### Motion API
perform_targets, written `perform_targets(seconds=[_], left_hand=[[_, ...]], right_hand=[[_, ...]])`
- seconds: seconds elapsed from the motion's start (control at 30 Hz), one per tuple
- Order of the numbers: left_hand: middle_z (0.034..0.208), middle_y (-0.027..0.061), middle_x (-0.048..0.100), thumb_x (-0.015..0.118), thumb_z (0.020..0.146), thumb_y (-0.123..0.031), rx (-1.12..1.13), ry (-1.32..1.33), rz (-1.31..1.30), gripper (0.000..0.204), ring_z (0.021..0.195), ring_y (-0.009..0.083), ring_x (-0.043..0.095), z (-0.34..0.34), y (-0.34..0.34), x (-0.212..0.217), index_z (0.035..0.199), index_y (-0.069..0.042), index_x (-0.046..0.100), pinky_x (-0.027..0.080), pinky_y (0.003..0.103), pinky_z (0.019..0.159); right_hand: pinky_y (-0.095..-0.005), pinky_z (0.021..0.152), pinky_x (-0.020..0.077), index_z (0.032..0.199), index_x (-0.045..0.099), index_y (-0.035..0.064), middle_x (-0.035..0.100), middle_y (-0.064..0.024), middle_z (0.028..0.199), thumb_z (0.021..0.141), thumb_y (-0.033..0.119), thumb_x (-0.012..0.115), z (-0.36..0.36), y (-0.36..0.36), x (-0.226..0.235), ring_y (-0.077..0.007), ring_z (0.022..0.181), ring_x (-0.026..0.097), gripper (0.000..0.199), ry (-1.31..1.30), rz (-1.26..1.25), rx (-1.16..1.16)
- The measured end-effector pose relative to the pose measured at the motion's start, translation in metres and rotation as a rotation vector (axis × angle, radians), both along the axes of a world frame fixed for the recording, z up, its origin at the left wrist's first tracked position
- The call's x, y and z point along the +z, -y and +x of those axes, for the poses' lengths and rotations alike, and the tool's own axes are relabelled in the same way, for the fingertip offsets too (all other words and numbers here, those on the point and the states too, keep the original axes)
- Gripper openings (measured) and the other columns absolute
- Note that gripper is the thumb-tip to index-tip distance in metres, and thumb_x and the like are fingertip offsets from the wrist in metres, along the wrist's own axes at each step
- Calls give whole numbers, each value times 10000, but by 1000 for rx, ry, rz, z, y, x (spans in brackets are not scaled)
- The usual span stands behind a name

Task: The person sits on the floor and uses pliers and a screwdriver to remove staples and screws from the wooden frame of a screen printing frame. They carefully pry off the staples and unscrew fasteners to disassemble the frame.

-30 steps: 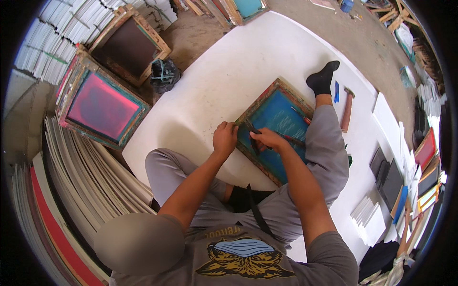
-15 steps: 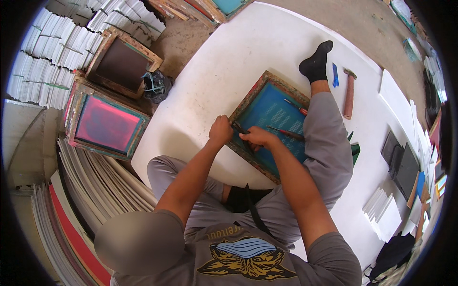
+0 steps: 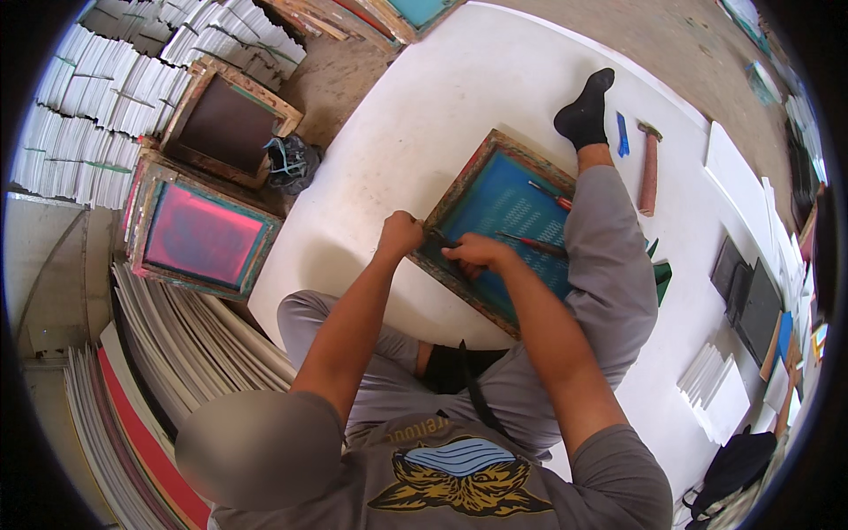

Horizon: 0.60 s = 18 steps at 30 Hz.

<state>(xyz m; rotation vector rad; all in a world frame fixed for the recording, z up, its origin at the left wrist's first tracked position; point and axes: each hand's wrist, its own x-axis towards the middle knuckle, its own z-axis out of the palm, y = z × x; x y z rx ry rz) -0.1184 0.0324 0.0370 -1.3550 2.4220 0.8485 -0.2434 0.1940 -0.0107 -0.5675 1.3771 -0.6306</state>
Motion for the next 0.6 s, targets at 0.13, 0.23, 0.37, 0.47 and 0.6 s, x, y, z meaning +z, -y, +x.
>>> perform_targets(seconds=[0.13, 0.23, 0.37, 0.47, 0.6], left_hand=[[954, 239, 714, 662, 911, -227, 97, -278, -133, 278, 910, 398, 698, 44, -4, -23, 971, 35, 733, 550, 460, 813], [955, 203, 678, 648, 931, -212, 50, -322, -196, 253, 910, 384, 665, 67, -28, -29, 1025, 10, 724, 525, 463, 817], [1135, 185, 598, 655, 945, -189, 13, -421, -276, 347, 1028, 384, 635, 86, -55, -43, 1258, -40, 634, 526, 459, 835], [1185, 198, 571, 654, 950, -173, 91, -435, -256, 377, 1056, 379, 622, 81, -73, -35, 1289, -15, 607, 516, 449, 892], [1214, 202, 553, 652, 958, -208, 100, -401, -218, 430, 1063, 383, 623, 82, -73, -30, 1341, -29, 574, 520, 450, 897]], right_hand=[[-401, 663, 566, 1184, 611, -50, 646, -135, 900, 963, 461, 660, 1, 3, 7, -235, 756, 648, 559, -37, -8, -25], [-416, 685, 572, 1202, 606, -52, 655, -150, 930, 960, 482, 658, -2, 8, 4, -240, 784, 662, 589, -50, 3, -11], [-442, 692, 572, 1187, 620, -37, 688, -158, 924, 970, 473, 645, -2, 12, -2, -242, 789, 680, 555, -48, 19, 2], [-449, 678, 566, 1150, 643, -3, 718, -151, 878, 987, 433, 630, -5, 10, 1, -244, 781, 699, 466, 35, 39, -30], [-449, 653, 559, 1079, 663, 29, 731, -144, 835, 997, 384, 619, -4, 9, 13, -240, 768, 711, 367, 102, 67, -35]])
